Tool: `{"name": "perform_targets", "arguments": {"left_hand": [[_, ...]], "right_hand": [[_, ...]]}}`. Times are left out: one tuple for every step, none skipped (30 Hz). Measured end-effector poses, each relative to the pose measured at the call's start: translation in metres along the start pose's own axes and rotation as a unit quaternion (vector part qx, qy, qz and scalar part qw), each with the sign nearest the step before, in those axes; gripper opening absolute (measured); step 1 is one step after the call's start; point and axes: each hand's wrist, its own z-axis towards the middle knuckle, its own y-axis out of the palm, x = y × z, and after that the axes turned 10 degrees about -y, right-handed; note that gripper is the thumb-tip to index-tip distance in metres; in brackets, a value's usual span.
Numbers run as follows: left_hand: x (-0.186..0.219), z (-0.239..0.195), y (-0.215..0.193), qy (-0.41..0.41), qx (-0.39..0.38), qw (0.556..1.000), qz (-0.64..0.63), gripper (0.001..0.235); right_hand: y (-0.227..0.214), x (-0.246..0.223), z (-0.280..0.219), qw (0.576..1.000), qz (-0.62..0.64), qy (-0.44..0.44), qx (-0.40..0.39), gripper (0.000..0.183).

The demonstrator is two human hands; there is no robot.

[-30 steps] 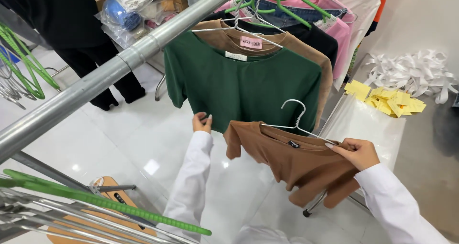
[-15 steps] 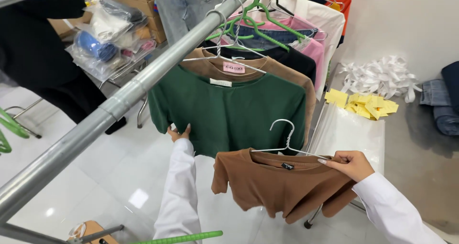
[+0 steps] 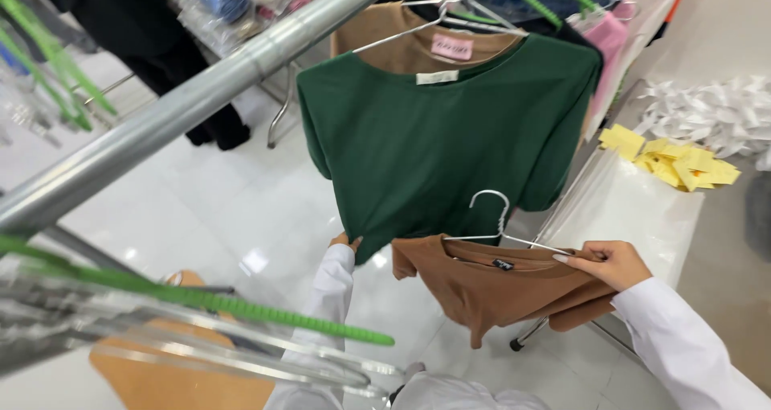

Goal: The person picks up folded shirts from a metal table, unfolds them, and places them onto hangers. They then hang the shirts on a metal clothing rack. The process is repeated for several shirts of different colors, including brown, green, and a black-and-white checkered pattern.

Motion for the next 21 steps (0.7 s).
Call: {"name": "perform_targets", "arguments": {"left_hand": [[-0.006,-0.003,0.0,-0.009,0.0,1.0,-0.002,0.065],[-0.012,-0.007,0.0,-0.039,-0.037,0.962,-0.269,0.055],[-0.01,-0.007,0.0,-0.061,-0.069,0.851,-0.517,0.048],[-0.008,-0.01,-0.009,-0.064,-0.066,0.85,-0.519,0.048],[-0.005,-0.013,-0.017,-0.042,-0.053,0.859,-0.507,0.058],[-0.002,-0.016,-0.025,-0.019,-0.04,0.868,-0.495,0.069],[0.002,-0.016,-0.03,-0.021,-0.038,0.868,-0.495,0.069],[0.005,-0.016,-0.036,-0.014,-0.05,0.873,-0.485,0.061],[0.01,-0.014,-0.042,-0.006,-0.061,0.878,-0.475,0.053],[0.003,-0.014,-0.047,-0.006,-0.059,0.878,-0.475,0.053],[-0.001,-0.013,-0.051,0.019,0.032,0.946,-0.321,0.062],[-0.005,-0.012,-0.056,0.043,0.122,0.979,-0.155,0.076],[-0.007,-0.024,-0.058,0.043,0.122,0.979,-0.156,0.076],[-0.01,-0.036,-0.06,0.013,0.156,0.983,-0.098,0.065],[-0.009,-0.046,-0.066,-0.015,0.193,0.98,-0.042,0.061],[-0.008,-0.04,-0.059,-0.014,0.196,0.98,-0.043,0.061],[-0.008,-0.035,-0.051,0.018,0.199,0.976,-0.082,0.07],[-0.008,-0.029,-0.044,0.051,0.202,0.971,-0.121,0.08],[0.002,-0.032,-0.036,0.052,0.205,0.97,-0.122,0.08],[0.011,-0.035,-0.028,0.098,0.184,0.957,-0.2,0.056],[0.025,-0.037,-0.02,0.145,0.162,0.936,-0.276,0.033]], "right_hand": [[0.0,-0.002,-0.003,1.0,0.001,-0.001,-0.009,0.06],[-0.001,-0.004,-0.005,1.0,-0.006,0.012,-0.011,0.06],[-0.005,-0.006,-0.007,1.0,-0.015,0.024,-0.008,0.06],[-0.005,-0.001,-0.006,1.0,-0.015,0.023,-0.013,0.06],[-0.006,0.005,-0.007,1.0,-0.012,0.009,-0.015,0.061],[-0.007,0.011,-0.008,1.0,-0.008,-0.004,-0.017,0.061],[-0.007,0.005,-0.011,1.0,-0.007,-0.004,-0.019,0.061],[-0.008,0.0,-0.013,1.0,-0.018,0.005,-0.02,0.062],[-0.009,-0.005,-0.015,0.999,-0.029,0.014,-0.02,0.063],[-0.007,-0.004,-0.016,0.999,-0.028,0.013,-0.021,0.063],[-0.007,-0.004,-0.016,0.999,-0.03,0.018,-0.024,0.064],[-0.007,-0.003,-0.017,0.999,-0.032,0.023,-0.027,0.064],[-0.008,-0.002,-0.018,0.999,-0.033,0.023,-0.028,0.064],[-0.009,-0.002,-0.02,0.999,-0.028,0.017,-0.03,0.065],[-0.01,-0.003,-0.017,0.999,-0.023,0.008,-0.031,0.066],[-0.01,-0.006,-0.017,0.999,-0.023,0.005,-0.029,0.066],[-0.01,-0.01,-0.017,1.0,-0.014,0.001,-0.026,0.066],[-0.01,-0.013,-0.017,1.0,-0.005,-0.004,-0.024,0.066],[-0.008,-0.013,-0.013,1.0,-0.004,-0.007,-0.022,0.066],[-0.007,-0.014,-0.01,1.0,0.014,-0.021,-0.017,0.064],[-0.008,-0.016,-0.005,0.999,0.031,-0.036,-0.01,0.063]]}}
